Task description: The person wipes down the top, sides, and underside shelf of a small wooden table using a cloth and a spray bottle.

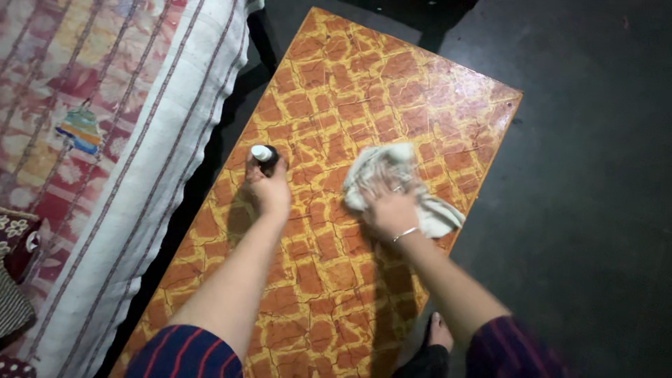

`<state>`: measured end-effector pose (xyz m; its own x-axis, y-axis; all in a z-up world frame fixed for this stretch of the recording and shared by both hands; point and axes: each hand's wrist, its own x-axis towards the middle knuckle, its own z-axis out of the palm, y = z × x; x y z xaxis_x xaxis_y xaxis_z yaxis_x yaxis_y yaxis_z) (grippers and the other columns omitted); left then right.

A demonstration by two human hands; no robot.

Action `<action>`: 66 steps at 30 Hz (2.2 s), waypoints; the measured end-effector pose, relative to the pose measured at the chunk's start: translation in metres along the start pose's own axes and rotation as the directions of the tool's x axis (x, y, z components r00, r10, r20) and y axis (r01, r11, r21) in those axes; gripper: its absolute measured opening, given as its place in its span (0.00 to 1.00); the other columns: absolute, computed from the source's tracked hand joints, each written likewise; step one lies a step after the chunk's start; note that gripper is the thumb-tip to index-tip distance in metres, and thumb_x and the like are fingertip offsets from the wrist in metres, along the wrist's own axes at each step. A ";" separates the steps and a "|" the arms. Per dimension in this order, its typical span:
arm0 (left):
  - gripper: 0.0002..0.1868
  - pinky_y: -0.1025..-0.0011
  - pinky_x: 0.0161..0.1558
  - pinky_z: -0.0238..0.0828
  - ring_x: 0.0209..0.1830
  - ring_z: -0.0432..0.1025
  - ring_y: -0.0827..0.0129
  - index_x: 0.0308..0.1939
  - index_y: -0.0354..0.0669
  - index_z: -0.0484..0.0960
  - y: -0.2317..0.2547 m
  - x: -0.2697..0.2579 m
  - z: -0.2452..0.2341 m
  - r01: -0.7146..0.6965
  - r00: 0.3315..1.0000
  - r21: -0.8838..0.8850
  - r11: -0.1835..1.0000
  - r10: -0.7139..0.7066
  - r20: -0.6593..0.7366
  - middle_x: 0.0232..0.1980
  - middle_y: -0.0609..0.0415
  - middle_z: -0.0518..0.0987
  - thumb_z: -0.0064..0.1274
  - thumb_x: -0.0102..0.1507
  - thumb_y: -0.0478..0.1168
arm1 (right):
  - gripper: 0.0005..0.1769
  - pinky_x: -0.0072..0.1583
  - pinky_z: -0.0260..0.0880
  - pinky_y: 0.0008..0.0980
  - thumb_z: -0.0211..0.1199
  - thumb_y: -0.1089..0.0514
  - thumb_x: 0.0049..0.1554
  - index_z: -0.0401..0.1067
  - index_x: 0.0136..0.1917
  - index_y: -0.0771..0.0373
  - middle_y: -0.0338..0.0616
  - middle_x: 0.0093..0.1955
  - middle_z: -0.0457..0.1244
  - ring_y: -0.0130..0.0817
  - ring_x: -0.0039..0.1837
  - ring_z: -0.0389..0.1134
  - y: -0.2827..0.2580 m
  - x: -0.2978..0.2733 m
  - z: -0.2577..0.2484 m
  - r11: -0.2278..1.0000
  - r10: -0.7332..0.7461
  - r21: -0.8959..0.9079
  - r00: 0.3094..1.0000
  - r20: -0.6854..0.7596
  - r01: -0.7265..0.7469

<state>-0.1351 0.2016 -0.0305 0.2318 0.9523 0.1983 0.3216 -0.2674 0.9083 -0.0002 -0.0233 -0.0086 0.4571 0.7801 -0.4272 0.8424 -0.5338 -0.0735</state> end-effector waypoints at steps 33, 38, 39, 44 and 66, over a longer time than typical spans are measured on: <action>0.28 0.65 0.49 0.77 0.48 0.80 0.63 0.57 0.49 0.80 0.335 -0.161 -0.011 0.014 0.926 0.132 0.991 -0.063 0.373 0.49 0.50 0.84 0.66 0.54 0.47 | 0.30 0.66 0.68 0.40 0.66 0.69 0.46 0.79 0.61 0.48 0.48 0.61 0.69 0.48 0.65 0.69 0.188 -0.221 -0.162 0.660 0.323 0.677 0.690 -0.647 0.326; 0.27 0.63 0.51 0.76 0.49 0.80 0.58 0.56 0.48 0.80 0.424 -0.179 -0.021 -0.142 0.908 0.027 0.990 0.119 0.403 0.50 0.48 0.83 0.66 0.53 0.47 | 0.29 0.62 0.70 0.35 0.68 0.66 0.49 0.78 0.62 0.46 0.46 0.59 0.70 0.43 0.61 0.71 0.199 -0.298 -0.240 0.633 0.332 0.690 0.681 -0.652 0.352; 0.28 0.62 0.51 0.76 0.50 0.79 0.57 0.56 0.48 0.80 0.442 -0.184 -0.026 -0.164 0.903 0.044 0.985 0.132 0.409 0.50 0.48 0.83 0.66 0.53 0.48 | 0.28 0.62 0.70 0.35 0.69 0.65 0.49 0.78 0.62 0.47 0.46 0.59 0.70 0.42 0.60 0.71 0.203 -0.314 -0.251 0.638 0.333 0.682 0.670 -0.664 0.359; 0.31 0.59 0.53 0.73 0.52 0.76 0.51 0.59 0.48 0.79 0.529 -0.218 -0.049 -0.277 0.879 0.040 0.960 0.236 0.414 0.52 0.45 0.80 0.66 0.53 0.48 | 0.24 0.62 0.71 0.33 0.69 0.63 0.53 0.78 0.62 0.50 0.46 0.56 0.70 0.37 0.59 0.72 0.231 -0.386 -0.291 0.592 0.376 0.710 0.648 -0.662 0.383; 0.23 0.61 0.49 0.71 0.47 0.75 0.52 0.52 0.45 0.77 0.697 -0.258 0.089 -0.321 0.703 -0.320 0.891 0.451 0.550 0.47 0.44 0.78 0.56 0.54 0.43 | 0.22 0.65 0.69 0.31 0.67 0.61 0.55 0.77 0.63 0.56 0.46 0.62 0.71 0.34 0.64 0.71 0.368 -0.480 -0.366 0.530 0.517 0.730 0.518 -0.681 0.431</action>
<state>0.1106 -0.2439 0.5188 0.8127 0.4686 0.3464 -0.0818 -0.4968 0.8640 0.1945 -0.4752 0.4990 0.8669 0.3502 0.3547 0.4353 -0.1850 -0.8811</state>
